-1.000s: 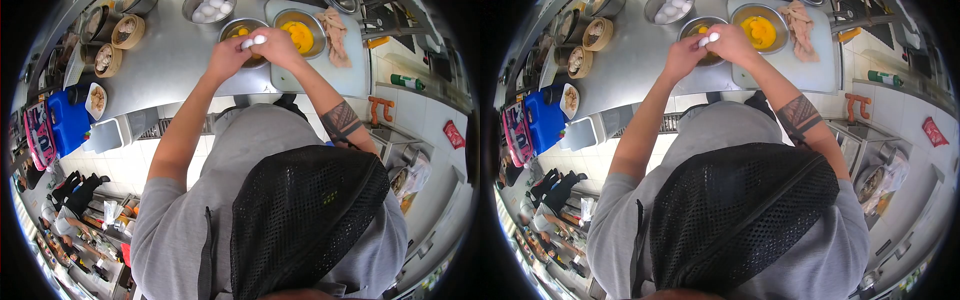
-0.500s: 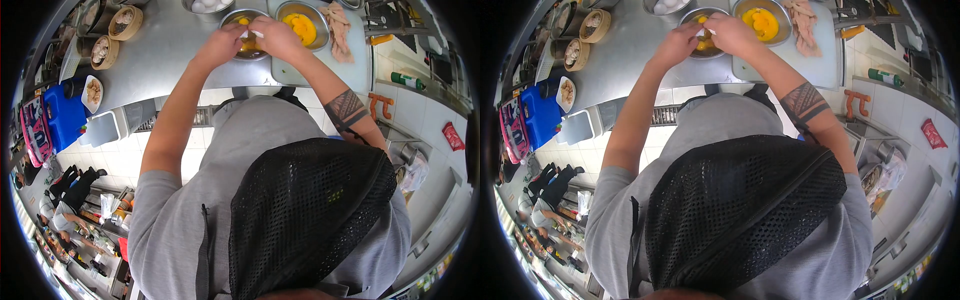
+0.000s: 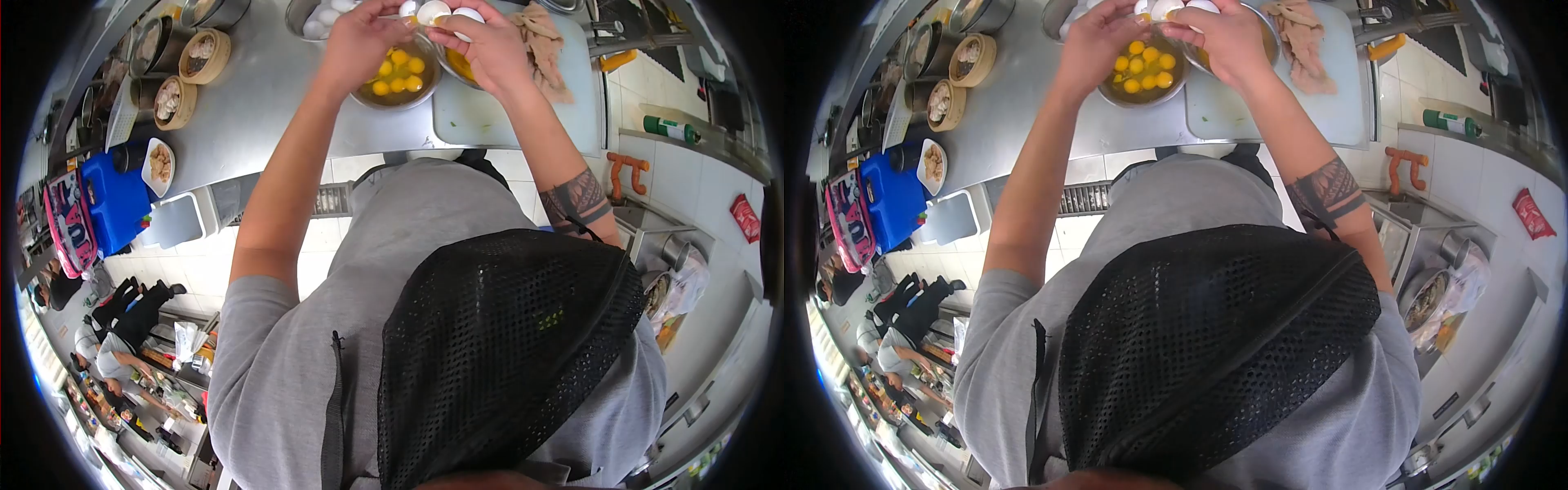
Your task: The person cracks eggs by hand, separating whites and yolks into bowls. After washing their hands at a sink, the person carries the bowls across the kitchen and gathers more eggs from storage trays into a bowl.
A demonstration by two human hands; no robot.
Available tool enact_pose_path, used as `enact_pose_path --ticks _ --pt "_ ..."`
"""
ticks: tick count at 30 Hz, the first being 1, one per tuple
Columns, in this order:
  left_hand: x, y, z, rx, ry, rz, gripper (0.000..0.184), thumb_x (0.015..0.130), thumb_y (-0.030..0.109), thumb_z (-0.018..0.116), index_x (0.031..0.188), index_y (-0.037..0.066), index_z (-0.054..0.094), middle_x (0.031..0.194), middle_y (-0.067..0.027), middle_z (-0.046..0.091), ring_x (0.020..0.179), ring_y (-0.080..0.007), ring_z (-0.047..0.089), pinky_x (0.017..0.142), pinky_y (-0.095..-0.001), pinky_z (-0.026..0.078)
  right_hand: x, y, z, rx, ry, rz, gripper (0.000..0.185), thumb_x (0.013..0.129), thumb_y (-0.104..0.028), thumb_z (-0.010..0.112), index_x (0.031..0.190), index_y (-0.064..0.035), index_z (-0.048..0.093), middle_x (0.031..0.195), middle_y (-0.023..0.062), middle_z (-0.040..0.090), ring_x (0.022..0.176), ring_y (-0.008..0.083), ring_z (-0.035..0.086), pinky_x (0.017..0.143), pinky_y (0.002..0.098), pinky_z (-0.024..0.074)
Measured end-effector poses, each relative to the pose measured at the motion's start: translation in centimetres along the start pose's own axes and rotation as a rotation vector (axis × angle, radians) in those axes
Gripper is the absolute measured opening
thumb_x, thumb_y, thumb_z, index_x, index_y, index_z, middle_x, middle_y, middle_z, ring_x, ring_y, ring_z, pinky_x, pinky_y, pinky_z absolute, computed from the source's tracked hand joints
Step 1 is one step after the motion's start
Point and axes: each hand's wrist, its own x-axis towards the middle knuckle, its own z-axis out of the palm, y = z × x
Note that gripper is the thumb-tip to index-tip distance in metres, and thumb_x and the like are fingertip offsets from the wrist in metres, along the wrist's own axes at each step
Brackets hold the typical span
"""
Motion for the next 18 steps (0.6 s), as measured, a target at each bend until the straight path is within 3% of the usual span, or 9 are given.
enact_pose_path --ticks 3,7,9,11,12,14,15,16,18 --pt "0.9 0.4 3.2 -0.334 -0.065 -0.166 0.038 0.098 0.007 0.066 0.134 -0.005 0.061 0.114 -0.0113 0.073 0.098 -0.0176 0.07 0.087 -0.0298 0.056 -0.4 -1.8 -1.9 0.151 -0.02 0.015 0.029 0.093 0.0 0.066 0.122 -0.0004 0.059 0.102 0.0173 0.072 0.084 0.0239 0.074 0.072 0.0293 0.0632" --pt "2.5 3.3 9.1 -0.607 -0.125 -0.176 0.034 0.101 0.01 0.065 0.13 -0.007 0.062 0.114 -0.0112 0.071 0.099 -0.0174 0.068 0.085 -0.0268 0.055 -1.5 -3.9 -7.8 0.372 -0.083 0.005 0.03 0.094 0.0 0.063 0.124 0.0002 0.057 0.102 0.017 0.071 0.081 0.0269 0.073 0.071 0.0305 0.0632" --pt "3.7 4.6 12.4 -0.454 -0.137 -0.146 0.037 0.099 0.016 0.07 0.13 -0.004 0.064 0.113 -0.0108 0.071 0.098 -0.0179 0.068 0.086 -0.0278 0.054 -2.4 -5.2 -11.0 0.434 -0.052 -0.028 0.03 0.094 -0.001 0.062 0.124 0.0001 0.057 0.101 0.0163 0.071 0.082 0.0273 0.073 0.07 0.0311 0.0628" --pt "5.2 5.2 15.6 0.162 -0.062 0.135 0.04 0.095 0.021 0.075 0.129 0.002 0.067 0.11 -0.0114 0.07 0.094 -0.0194 0.067 0.087 -0.0303 0.054 -3.3 -6.5 -14.0 0.585 -0.016 -0.089 0.028 0.094 -0.003 0.062 0.122 -0.0005 0.059 0.1 0.0145 0.071 0.086 0.0255 0.072 0.068 0.0331 0.0603" --pt "5.3 6.9 17.0 0.141 -0.072 0.159 0.042 0.092 0.022 0.077 0.13 0.006 0.067 0.105 -0.0122 0.069 0.09 -0.0207 0.066 0.085 -0.0333 0.054 -1.8 -6.1 -19.2 0.629 -0.424 -0.101 0.024 0.092 -0.004 0.061 0.116 -0.0043 0.064 0.102 0.0143 0.071 0.089 0.0288 0.071 0.07 0.0378 0.058" --pt "5.5 8.0 19.3 0.084 -0.136 0.173 0.039 0.093 0.019 0.073 0.129 0.007 0.068 0.112 -0.0114 0.069 0.092 -0.0216 0.067 0.087 -0.0329 0.054 -4.5 -6.9 -23.3 0.6 0.233 -0.352 0.028 0.091 -0.005 0.067 0.119 -0.0029 0.063 0.122 0.0165 0.065 0.105 0.0334 0.07 0.094 0.0401 0.0597" --pt "5.5 8.3 20.2 0.031 -0.18 0.173 0.036 0.094 0.017 0.07 0.129 0.007 0.068 0.12 -0.0106 0.068 0.094 -0.0224 0.068 0.089 -0.0324 0.055 -6.1 -8.5 -25.0 0.436 0.43 -0.421 0.027 0.094 -0.004 0.066 0.12 -0.0009 0.061 0.123 0.0184 0.063 0.104 0.0337 0.069 0.095 0.0409 0.0605" --pt "5.2 8.1 21.0 -0.009 -0.184 0.223 0.035 0.095 0.021 0.072 0.127 0.007 0.069 0.11 -0.0071 0.067 0.084 -0.0147 0.063 0.082 -0.0276 0.053 -6.7 -10.1 -26.9 0.273 0.602 -0.477 0.026 0.096 -0.003 0.065 0.121 0.0011 0.06 0.123 0.0203 0.062 0.104 0.034 0.069 0.096 0.0418 0.0613" --pt "4.2 7.3 21.5 0.093 -0.179 0.239 0.034 0.095 0.021 0.072 0.126 0.007 0.07 0.109 -0.0072 0.067 0.084 -0.015 0.063 0.081 -0.0281 0.053 -6.9 -9.7 -34.3 -0.039 0.767 -0.571 0.031 0.092 0.002 0.07 0.12 0.0037 0.059 0.113 0.0217 0.066 0.096 0.0313 0.072 0.087 0.0401 0.0644"
